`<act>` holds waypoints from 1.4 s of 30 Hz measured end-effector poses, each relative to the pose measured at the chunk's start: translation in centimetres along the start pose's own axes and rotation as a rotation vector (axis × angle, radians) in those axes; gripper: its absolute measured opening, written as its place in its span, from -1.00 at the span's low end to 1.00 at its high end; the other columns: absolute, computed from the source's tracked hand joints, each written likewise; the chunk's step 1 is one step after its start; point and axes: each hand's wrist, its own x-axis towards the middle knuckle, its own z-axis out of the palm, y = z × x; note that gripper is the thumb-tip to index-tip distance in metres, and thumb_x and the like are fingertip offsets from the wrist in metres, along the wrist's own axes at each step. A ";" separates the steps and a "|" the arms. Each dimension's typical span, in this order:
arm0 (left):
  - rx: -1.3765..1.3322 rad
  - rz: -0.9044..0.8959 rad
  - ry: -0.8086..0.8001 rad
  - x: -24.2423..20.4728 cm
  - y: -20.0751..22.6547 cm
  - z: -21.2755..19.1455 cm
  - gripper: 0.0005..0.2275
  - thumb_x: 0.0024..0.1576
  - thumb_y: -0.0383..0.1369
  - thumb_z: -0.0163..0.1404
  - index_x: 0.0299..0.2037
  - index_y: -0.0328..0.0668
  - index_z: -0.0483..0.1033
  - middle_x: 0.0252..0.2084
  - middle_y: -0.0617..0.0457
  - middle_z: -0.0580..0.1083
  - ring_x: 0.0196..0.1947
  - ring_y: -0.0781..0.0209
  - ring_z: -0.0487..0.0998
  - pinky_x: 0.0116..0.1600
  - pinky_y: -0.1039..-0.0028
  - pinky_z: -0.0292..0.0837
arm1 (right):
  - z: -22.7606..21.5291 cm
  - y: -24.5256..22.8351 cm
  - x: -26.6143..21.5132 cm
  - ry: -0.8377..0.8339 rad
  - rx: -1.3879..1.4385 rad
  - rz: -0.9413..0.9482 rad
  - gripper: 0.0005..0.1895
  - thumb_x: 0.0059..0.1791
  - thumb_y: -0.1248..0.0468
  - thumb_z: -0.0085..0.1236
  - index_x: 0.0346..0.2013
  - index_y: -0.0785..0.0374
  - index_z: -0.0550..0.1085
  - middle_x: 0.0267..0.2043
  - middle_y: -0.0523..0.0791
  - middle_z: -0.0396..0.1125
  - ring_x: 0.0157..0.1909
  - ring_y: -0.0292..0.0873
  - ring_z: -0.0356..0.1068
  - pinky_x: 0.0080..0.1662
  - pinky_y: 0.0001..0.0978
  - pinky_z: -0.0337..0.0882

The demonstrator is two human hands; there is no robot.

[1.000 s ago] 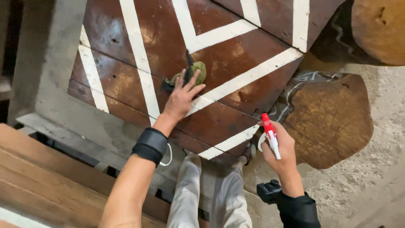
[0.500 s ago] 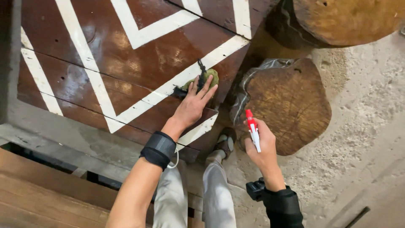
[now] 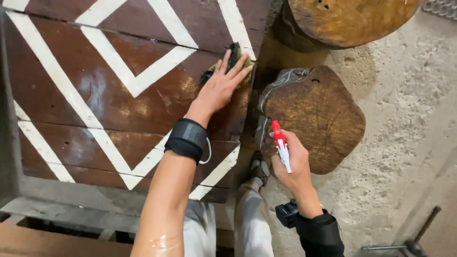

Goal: The person sprays a liquid onto a wooden table and a small stool, then wipes both surfaces with a cloth. The person moves between the table and stool, repeating the spray and wipe cycle on each surface.

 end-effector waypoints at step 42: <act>-0.407 -0.481 0.021 -26.7 9.2 -6.5 0.14 -0.25 0.35 0.22 0.46 -0.21 0.07 0.56 -0.31 -0.23 0.47 -0.56 -0.28 0.41 -0.39 -0.34 | 18.9 -7.8 13.2 0.298 0.329 -0.361 -0.37 0.00 0.58 -0.05 0.38 0.31 0.18 0.29 0.02 0.27 0.32 -0.10 0.36 0.17 -0.37 0.41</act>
